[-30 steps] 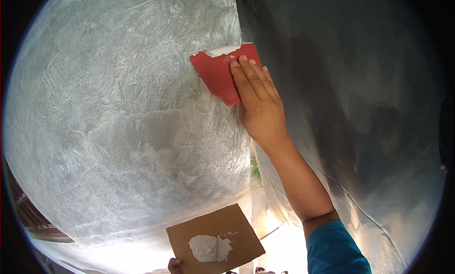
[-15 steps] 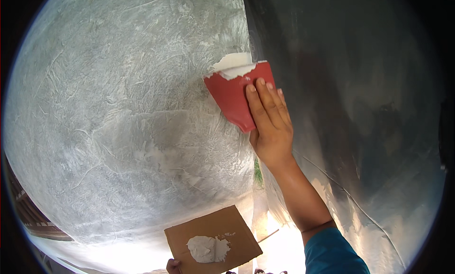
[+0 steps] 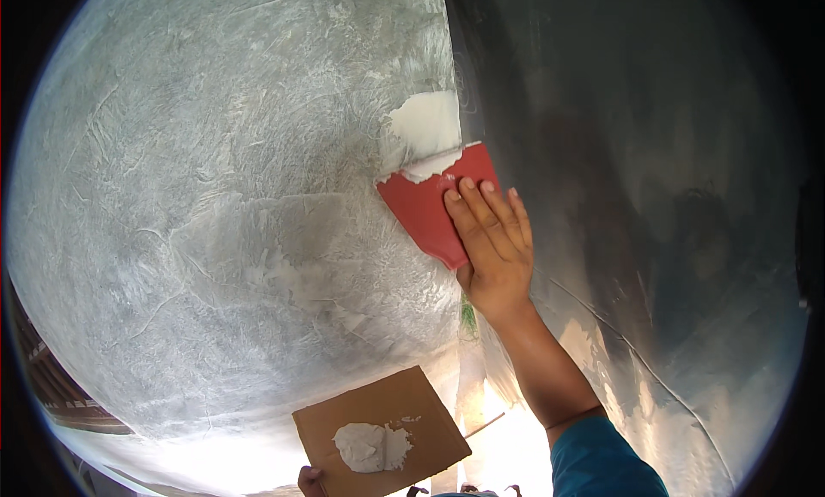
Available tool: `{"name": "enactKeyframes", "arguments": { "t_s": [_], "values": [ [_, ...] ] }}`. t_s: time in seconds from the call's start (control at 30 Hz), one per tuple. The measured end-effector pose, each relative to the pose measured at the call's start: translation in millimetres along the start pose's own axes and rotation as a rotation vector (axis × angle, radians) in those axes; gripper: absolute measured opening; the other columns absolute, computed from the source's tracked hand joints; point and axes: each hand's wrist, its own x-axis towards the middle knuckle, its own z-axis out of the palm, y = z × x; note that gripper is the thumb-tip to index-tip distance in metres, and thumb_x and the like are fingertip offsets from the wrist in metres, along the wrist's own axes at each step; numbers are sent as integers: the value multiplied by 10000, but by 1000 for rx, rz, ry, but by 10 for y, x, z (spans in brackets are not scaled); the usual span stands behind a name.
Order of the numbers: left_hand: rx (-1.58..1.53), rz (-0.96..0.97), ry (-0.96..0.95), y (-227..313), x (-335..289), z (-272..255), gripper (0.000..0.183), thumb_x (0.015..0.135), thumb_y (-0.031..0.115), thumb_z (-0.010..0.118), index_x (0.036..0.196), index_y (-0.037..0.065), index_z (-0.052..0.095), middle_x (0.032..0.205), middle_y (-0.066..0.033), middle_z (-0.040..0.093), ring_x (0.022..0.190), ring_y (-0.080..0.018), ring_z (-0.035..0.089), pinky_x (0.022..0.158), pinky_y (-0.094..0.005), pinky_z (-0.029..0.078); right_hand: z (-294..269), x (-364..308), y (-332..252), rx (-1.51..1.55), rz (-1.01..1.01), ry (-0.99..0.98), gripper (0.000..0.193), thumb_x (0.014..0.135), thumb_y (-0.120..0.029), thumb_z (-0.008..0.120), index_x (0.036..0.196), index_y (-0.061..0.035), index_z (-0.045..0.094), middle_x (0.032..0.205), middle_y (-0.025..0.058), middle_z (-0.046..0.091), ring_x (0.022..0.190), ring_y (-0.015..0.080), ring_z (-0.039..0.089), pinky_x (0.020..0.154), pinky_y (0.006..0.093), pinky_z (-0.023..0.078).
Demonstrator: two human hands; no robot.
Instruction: Apply wall putty to a wall using a spatula and a cardboard base.
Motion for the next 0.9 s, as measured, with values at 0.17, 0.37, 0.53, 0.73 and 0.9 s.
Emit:
{"name": "enactKeyframes", "arguments": {
  "t_s": [0.17,0.37,0.53,0.73,0.9],
  "values": [
    [113,88,217,22,-7,-153,430,910,159,497,1236,-118,542,1054,-241,675,816,-321,666,732,-449,564,136,600,160,-15,-26,86,576,795,-17,645,1358,-135,618,1392,49,606,1301,249,544,1119,483,377],
    [10,2,-15,-194,45,244,453,898,157,513,1259,-116,527,1114,-239,664,893,-344,680,775,-452,572,72,-128,74,-55,-27,-67,514,825,-29,616,1326,-138,647,1378,52,614,1289,245,552,1117,469,369],
    [121,106,221,-124,0,194,517,871,193,506,1301,-95,511,1181,-239,642,974,-357,658,846,-470,551,-55,-371,-75,-10,-9,-81,435,862,-66,601,1283,-139,682,1351,39,639,1282,213,556,1139,443,332],
    [273,73,277,-436,221,799,654,810,280,481,1380,-40,472,1309,-225,589,1145,-382,598,988,-492,494,60,622,159,-23,-23,119,458,831,-64,630,1277,-156,679,1353,39,633,1240,238,575,1072,454,403],
    [319,50,286,-440,183,885,725,778,322,471,1421,-13,452,1375,-220,561,1231,-398,568,1061,-504,464,163,502,102,-79,-43,85,497,808,-60,645,1295,-157,662,1364,21,624,1231,246,578,1059,461,408]
  ]
}}
